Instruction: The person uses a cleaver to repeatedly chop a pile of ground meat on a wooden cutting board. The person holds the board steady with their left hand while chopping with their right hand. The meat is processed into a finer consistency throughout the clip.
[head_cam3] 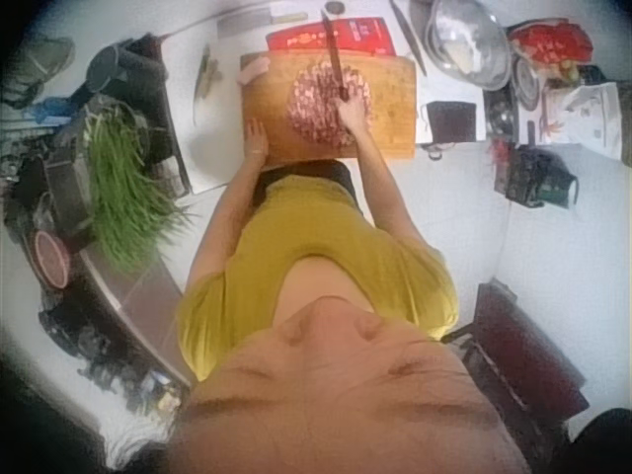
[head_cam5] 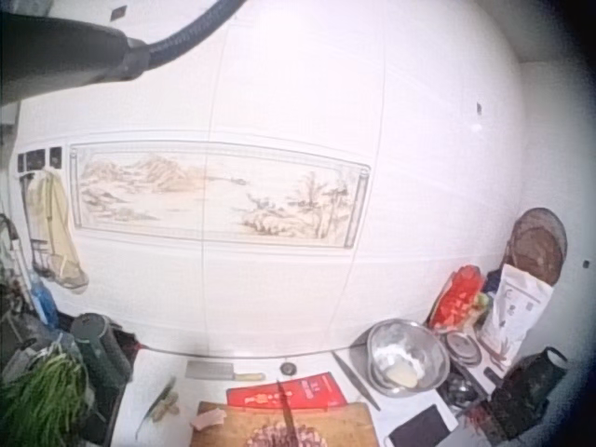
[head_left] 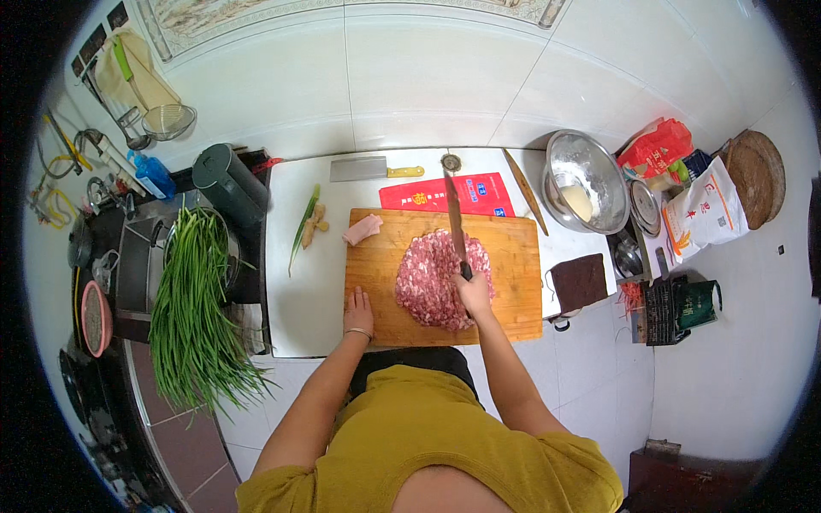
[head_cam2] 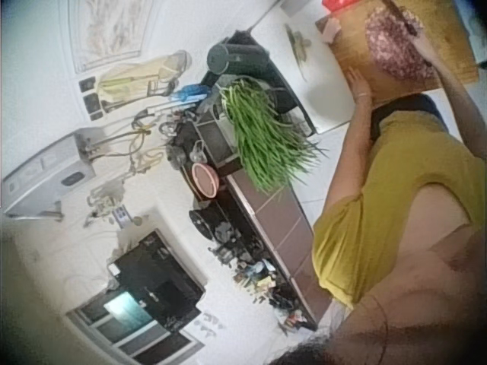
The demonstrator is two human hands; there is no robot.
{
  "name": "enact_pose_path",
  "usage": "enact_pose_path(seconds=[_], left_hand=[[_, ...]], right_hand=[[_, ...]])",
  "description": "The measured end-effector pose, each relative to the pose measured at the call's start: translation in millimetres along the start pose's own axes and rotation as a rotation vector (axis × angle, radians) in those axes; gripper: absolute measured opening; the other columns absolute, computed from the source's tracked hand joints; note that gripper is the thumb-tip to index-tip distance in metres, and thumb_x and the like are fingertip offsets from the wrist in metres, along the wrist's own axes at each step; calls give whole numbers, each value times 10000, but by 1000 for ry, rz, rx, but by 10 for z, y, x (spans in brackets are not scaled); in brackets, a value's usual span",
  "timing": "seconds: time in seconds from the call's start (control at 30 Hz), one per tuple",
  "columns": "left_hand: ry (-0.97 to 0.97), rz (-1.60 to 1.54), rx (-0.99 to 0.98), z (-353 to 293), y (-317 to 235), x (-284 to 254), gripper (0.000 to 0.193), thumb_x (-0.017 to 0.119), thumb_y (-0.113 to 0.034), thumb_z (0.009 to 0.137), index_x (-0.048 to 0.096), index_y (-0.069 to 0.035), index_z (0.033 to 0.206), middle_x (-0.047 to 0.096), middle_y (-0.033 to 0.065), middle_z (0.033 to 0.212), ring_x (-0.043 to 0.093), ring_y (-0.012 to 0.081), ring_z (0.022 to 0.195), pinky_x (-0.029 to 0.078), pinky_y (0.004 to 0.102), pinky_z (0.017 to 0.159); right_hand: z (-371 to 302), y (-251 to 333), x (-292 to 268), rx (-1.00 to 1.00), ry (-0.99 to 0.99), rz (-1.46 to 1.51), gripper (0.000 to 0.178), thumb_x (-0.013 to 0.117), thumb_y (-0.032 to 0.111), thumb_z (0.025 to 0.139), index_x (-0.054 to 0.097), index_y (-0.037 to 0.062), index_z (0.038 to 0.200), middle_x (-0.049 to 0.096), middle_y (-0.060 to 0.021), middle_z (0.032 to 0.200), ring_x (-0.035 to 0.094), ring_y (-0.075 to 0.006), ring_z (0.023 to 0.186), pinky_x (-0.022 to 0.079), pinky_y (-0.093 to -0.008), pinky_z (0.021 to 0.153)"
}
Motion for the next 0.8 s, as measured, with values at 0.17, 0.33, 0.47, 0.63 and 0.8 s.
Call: enact_pose_path(seconds=[0.17, 0.33, 0.47, 0.63, 0.8], left_hand=[[-349, 123, 43, 335, 98, 644, 946, 713, -187, 594, 116, -3, 1305, 27, 148, 1384, 127, 293, 1262, 286, 325, 977], [-26, 23, 2, 72, 55, 174, 947, 699, -174, 609, 86, -14, 1313, 11, 150, 1386, 121, 285, 1266, 265, 318, 989], [-29, 20, 4, 29, 21, 71, 953, 708, -188, 604, 93, -13, 1311, 24, 153, 1384, 137, 285, 1262, 261, 323, 992], [-58, 11, 16, 167, 121, 326, 943, 709, -182, 602, 108, -4, 1306, 33, 152, 1383, 141, 283, 1260, 263, 329, 990], [-103, 19, -3, 154, 77, 333, 892, 675, -195, 643, 112, -23, 1313, 24, 138, 1386, 123, 280, 1264, 279, 331, 981]], right_hand=[[419, -1084, 625, 198, -15, -227, 378, 509, 290, 706, 581, -75, 778, 565, -275, 798, 556, -376, 814, 423, -407, 734], [75, -40, -4, -48, -2, -99, 281, 561, 233, 697, 543, -43, 646, 530, -157, 593, 538, -270, 590, 409, -368, 542], [147, -344, 282, -171, -178, 39, 196, 537, 124, 713, 489, 5, 566, 475, -33, 505, 470, -135, 474, 351, -297, 423], [39, -18, 211, 111, 63, -169, 176, 541, 127, 706, 536, -30, 628, 545, -105, 563, 535, -185, 534, 383, -322, 472], [-13, 204, 132, -174, -95, 76, 265, 549, 195, 689, 533, -66, 647, 529, -199, 550, 555, -309, 558, 403, -396, 535]])
Point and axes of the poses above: each hand's wrist, its own z-axis towards the middle knuckle, its own x-axis out of the palm, y = z × x, the point moved 1 cm from there along z, towards the middle knuckle
